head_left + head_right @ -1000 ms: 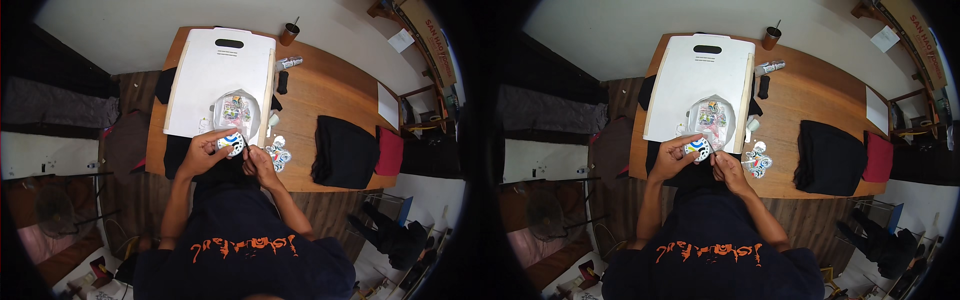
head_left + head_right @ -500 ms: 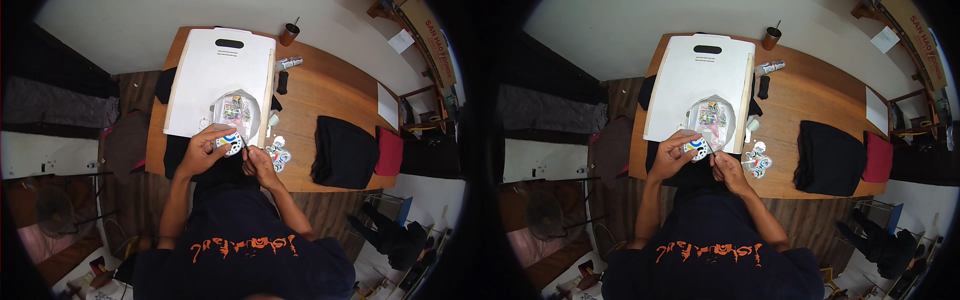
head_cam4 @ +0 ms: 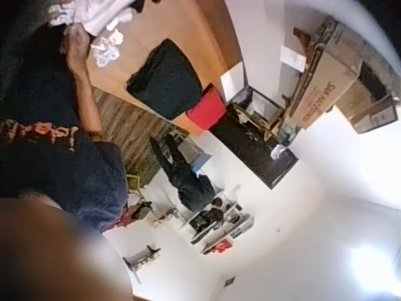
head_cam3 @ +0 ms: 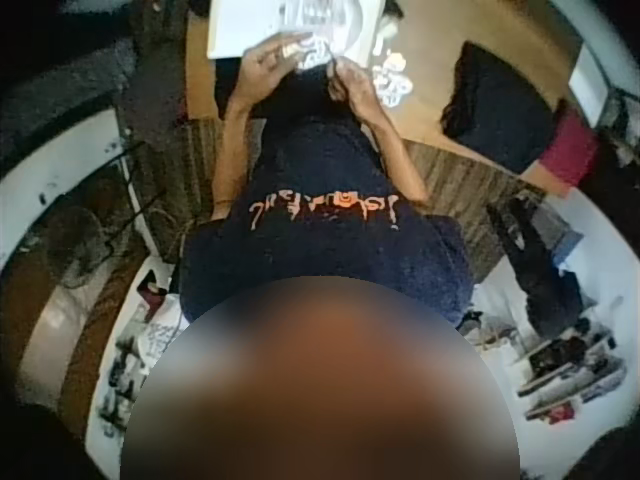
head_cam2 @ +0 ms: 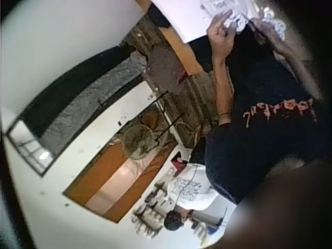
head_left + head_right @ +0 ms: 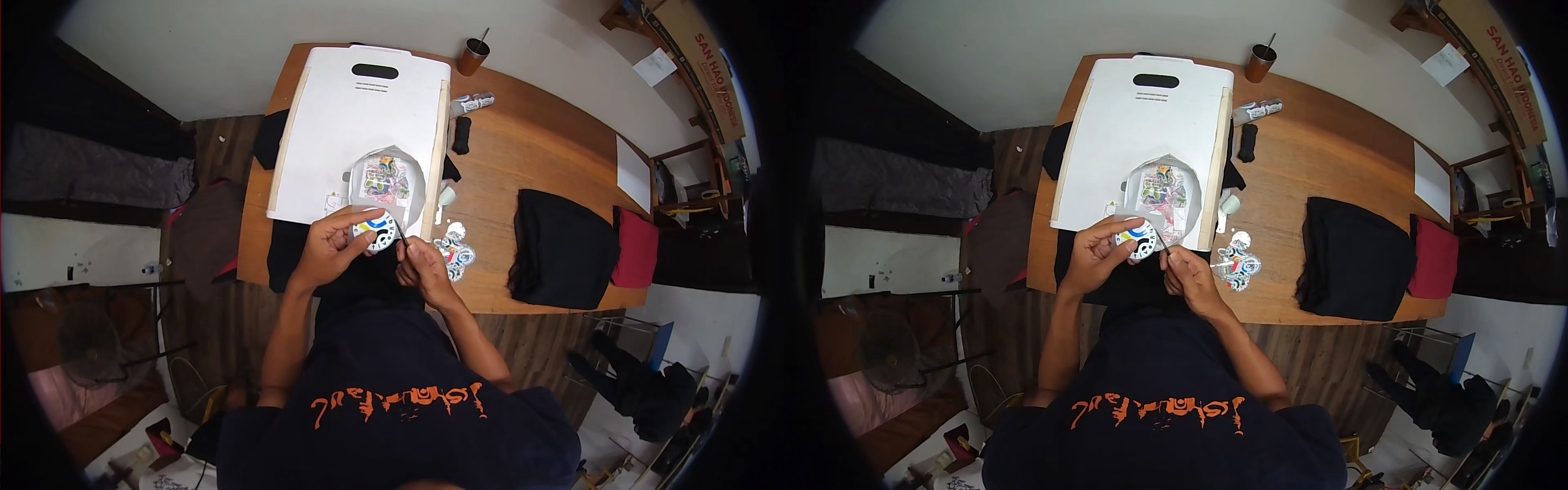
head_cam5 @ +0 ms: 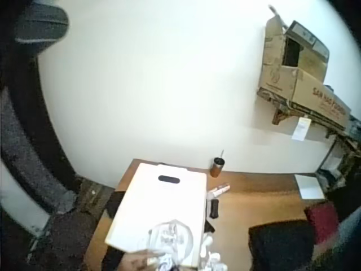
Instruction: Cut out small logo graphics from a printed sheet using scissors for clothing application.
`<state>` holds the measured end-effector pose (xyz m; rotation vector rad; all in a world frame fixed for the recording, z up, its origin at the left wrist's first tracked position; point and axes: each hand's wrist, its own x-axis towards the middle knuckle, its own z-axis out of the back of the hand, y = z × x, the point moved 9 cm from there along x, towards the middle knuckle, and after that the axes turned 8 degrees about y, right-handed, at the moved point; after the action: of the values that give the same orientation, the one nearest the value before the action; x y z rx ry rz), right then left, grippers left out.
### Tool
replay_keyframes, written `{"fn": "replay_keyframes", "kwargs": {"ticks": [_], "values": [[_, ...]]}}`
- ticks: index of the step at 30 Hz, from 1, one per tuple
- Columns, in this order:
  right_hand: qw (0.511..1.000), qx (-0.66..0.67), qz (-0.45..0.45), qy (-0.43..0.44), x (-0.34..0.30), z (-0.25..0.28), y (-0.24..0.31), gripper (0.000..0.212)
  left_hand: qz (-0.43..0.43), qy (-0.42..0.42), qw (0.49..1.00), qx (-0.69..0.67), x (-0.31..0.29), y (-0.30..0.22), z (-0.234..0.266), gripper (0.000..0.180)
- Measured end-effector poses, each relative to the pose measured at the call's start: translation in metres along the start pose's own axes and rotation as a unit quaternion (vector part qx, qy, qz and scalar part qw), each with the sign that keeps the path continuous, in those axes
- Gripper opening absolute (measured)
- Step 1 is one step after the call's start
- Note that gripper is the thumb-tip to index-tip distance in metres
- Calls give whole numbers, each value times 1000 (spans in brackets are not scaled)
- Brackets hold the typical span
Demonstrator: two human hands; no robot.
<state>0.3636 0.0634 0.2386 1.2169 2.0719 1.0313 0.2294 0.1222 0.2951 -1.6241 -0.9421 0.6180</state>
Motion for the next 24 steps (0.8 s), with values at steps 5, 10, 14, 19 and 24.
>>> {"fn": "replay_keyframes", "kwargs": {"ticks": [5, 10, 14, 19, 24], "values": [[1000, 8, 5, -4, 1, -1, -1, 34, 5, 2, 1000, 7, -1, 0, 0, 37], [1000, 4, 9, -7, 1, -1, 0, 35, 13, 3, 1000, 2, -1, 1, 0, 39], [1000, -5, -3, -9, 0, -1, -1, 37, 12, 5, 1000, 3, 0, 0, 0, 40], [1000, 3, 7, -6, -1, -3, 2, 34, 15, 7, 1000, 5, 0, 2, 0, 40], [1000, 17, 2, -5, -2, 0, -3, 34, 15, 10, 1000, 3, 0, 1, 0, 40]]}}
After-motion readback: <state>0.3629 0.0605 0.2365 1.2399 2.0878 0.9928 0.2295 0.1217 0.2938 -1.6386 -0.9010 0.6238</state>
